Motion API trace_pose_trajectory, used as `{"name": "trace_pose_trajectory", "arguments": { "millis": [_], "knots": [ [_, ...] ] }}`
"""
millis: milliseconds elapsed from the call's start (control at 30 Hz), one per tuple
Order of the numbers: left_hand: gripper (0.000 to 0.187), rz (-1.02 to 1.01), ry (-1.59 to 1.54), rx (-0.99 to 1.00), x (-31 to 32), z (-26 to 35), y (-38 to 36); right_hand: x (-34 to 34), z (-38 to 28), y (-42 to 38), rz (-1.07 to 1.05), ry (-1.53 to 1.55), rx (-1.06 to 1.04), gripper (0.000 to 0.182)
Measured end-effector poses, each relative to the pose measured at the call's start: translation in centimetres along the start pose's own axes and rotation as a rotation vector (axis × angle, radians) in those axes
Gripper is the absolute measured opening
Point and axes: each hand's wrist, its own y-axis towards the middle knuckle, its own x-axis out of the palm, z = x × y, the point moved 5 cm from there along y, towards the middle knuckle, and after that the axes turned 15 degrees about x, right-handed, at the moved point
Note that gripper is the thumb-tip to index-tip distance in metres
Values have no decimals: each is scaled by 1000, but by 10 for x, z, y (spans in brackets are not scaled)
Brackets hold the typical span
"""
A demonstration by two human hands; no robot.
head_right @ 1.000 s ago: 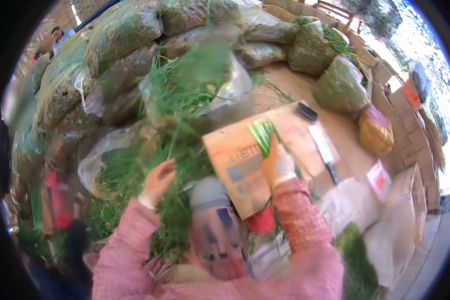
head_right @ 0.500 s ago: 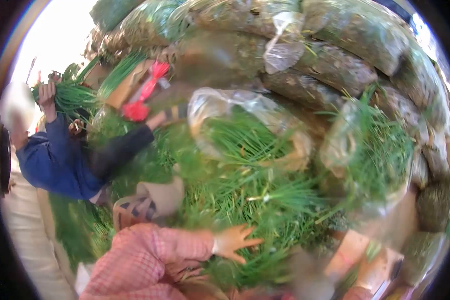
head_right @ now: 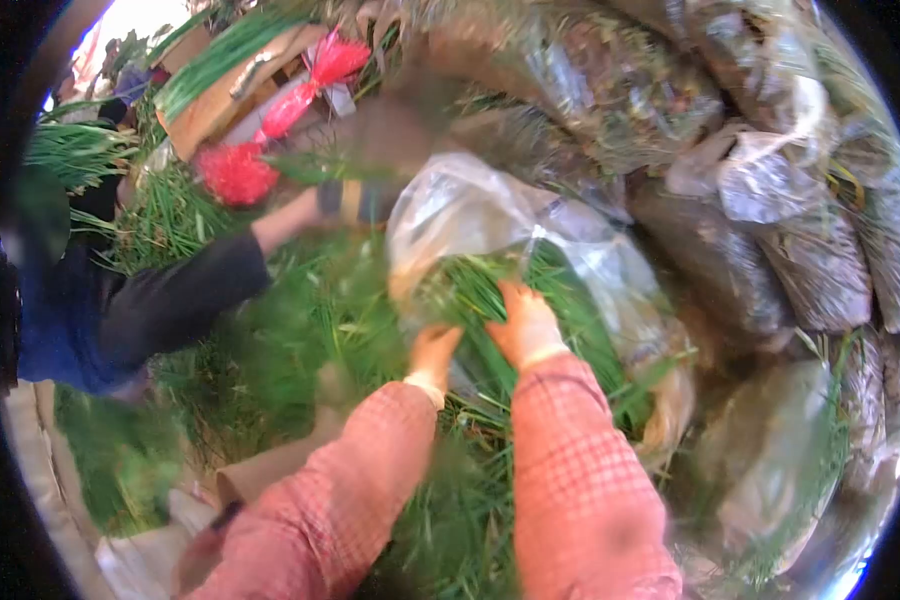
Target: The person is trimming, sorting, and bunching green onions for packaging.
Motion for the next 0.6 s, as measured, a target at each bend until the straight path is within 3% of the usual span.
{"name": "trace_pose_trajectory", "arguments": {
  "millis": [67, 200, 300, 333, 433, 533, 600],
  "knots": [
    [44, 161, -125, -91, -4, -15, 20, 34, -6, 40, 12, -120, -3, 67],
    [48, 242, -257, -119, 0, -54, 48, 65, -10, 64, -34, -326, 139, 65],
    [50, 122, -313, -63, -4, -44, 55, 93, -8, 41, -117, -48, 63, 62],
    [45, 116, -491, -71, -3, -56, 57, 102, -6, 29, -64, 79, 3, 63],
    [39, 237, -612, -163, -5, -55, 43, 121, -18, -15, -39, 68, -67, 64],
    [29, 219, -626, -108, -13, -66, 35, 119, -26, -35, 19, 70, -120, 52],
    [27, 202, -636, -74, -16, -75, 37, 91, -23, -32, -94, 277, -196, 44]
  ]
}}
